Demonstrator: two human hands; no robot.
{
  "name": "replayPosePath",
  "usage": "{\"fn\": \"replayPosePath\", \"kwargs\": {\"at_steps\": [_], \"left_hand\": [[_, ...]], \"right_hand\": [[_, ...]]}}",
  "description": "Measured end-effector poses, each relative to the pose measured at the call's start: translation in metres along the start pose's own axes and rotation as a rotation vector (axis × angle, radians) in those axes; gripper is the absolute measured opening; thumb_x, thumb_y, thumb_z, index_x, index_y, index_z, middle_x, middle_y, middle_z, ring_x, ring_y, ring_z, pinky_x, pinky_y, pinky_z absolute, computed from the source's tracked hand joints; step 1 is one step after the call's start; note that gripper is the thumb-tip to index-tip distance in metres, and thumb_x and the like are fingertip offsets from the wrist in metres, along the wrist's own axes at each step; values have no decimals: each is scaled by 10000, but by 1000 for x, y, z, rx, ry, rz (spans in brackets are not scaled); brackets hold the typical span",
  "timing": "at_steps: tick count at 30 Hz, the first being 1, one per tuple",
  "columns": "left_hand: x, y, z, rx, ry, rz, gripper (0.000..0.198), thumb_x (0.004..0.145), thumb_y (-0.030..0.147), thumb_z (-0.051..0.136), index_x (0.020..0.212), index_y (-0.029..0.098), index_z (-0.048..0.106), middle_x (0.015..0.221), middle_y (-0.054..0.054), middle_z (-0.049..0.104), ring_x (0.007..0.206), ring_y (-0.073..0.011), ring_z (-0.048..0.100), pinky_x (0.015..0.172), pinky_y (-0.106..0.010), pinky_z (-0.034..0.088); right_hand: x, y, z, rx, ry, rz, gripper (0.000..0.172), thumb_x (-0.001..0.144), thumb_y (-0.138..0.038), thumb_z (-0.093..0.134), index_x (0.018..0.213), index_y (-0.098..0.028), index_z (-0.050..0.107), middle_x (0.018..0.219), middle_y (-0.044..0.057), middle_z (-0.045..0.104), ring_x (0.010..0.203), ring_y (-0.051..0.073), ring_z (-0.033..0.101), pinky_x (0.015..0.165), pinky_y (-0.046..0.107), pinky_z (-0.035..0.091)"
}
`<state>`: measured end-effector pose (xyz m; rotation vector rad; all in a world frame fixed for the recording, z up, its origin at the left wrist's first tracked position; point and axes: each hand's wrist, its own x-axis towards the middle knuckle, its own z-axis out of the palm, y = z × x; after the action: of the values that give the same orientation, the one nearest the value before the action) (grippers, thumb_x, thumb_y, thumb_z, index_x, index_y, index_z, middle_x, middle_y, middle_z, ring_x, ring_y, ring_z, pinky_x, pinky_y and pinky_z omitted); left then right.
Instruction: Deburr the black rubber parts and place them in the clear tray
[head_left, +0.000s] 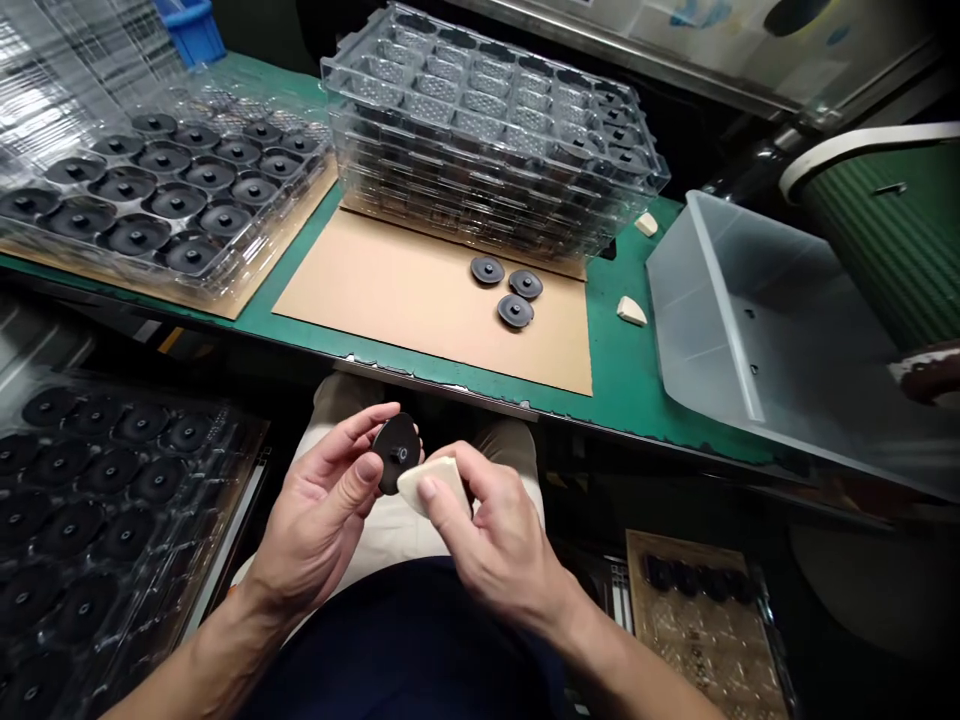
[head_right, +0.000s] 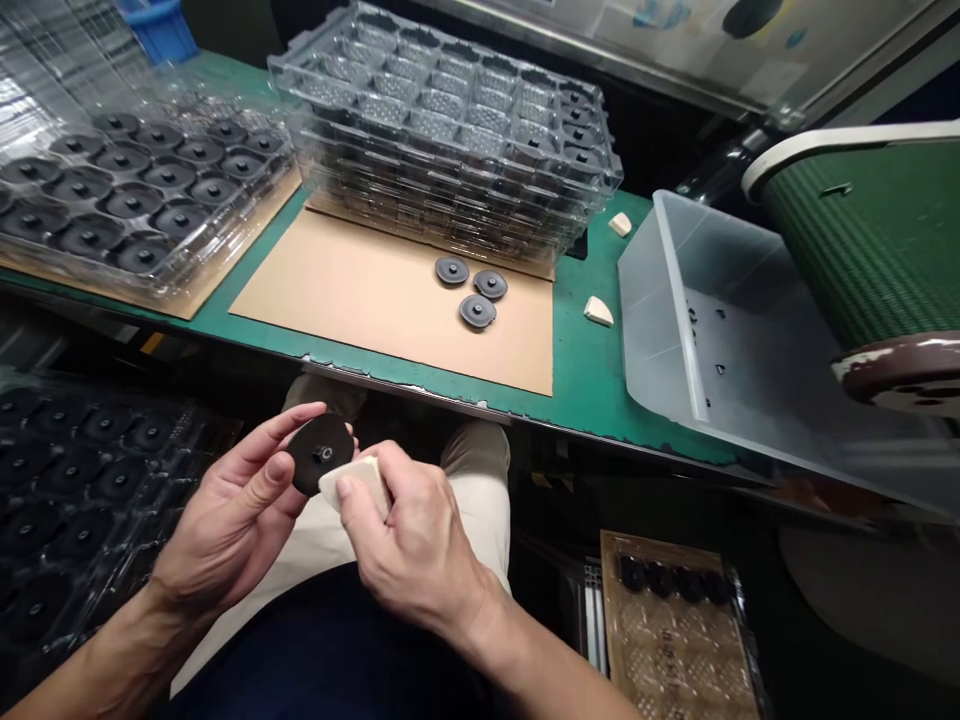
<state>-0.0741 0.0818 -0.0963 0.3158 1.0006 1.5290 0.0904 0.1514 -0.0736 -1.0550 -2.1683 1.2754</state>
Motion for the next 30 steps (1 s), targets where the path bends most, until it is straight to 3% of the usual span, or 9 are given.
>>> {"fn": "replayPosePath", "kwargs": {"at_steps": [2,6,10,14,20,22,25,27,30], "left_hand": [[-1,1,-3,40,3,9,410,901,313,770,1303,259,710,1164,-51,726,1066,-185,669,972,-242,531],[2,4,-11,167,-55,-209,384,929,413,734,1273,242,737,1092,-55,741,982,-149,662,769,-149,529],[4,5,-18,194,-185,-383,350,988,463,626,1137,189,785,992,-91,738,889,-186,661,805,-298,597],[1,0,-23,125,-191,-510,409,985,479,613,887,120,784,815,-90,684,737,-188,645,667,-346,630],[-4,-10,-26,-58,-204,-651,351,971,426,649,989,105,791,818,-106,710,687,-192,673,613,-357,648],[-4,-10,-24,-134,-165,-570,312,973,397,658,1106,143,781,976,-122,747,811,-208,708,717,-367,658],[-1,-10,-20,-164,-31,-335,384,909,295,765,1284,232,720,1215,-89,724,1098,-198,676,964,-297,581],[1,-11,-18,-102,8,-230,546,802,196,862,1319,268,700,1248,-55,712,1175,-177,637,1006,-219,527],[3,-12,-15,-8,6,-116,616,689,111,919,1255,274,738,1235,-38,718,1192,-176,621,986,-179,514]], "right_hand": [[-1,0,2,0,-3,1,151,1050,-293,531,957,-194,597,713,-35,547,592,114,472,574,270,352],[0,7,1,-252,104,-173,146,1054,-250,507,1007,-184,629,858,30,590,762,170,513,741,318,389],[-2,13,-2,-446,46,-272,197,1063,-252,483,1131,-196,660,901,56,581,800,201,498,745,348,363],[-4,13,-3,-490,-21,-378,231,1057,-227,462,1108,-192,685,900,63,567,774,195,474,703,350,341],[0,14,-6,-475,-131,-681,218,1047,-211,511,1179,-254,679,1036,61,628,837,199,511,719,352,372],[1,16,-6,-439,-45,-628,204,1032,-187,529,1173,-219,671,1035,69,638,872,203,539,750,356,394],[0,16,-2,-307,99,-269,130,1020,-216,544,971,-161,651,842,41,600,748,163,523,685,318,389],[0,11,3,-168,70,-62,194,1020,-265,562,855,-174,608,724,-8,547,631,123,472,595,285,349],[0,-3,7,2,54,7,212,1018,-300,572,845,-183,608,675,-39,519,581,101,446,564,261,338]]}}
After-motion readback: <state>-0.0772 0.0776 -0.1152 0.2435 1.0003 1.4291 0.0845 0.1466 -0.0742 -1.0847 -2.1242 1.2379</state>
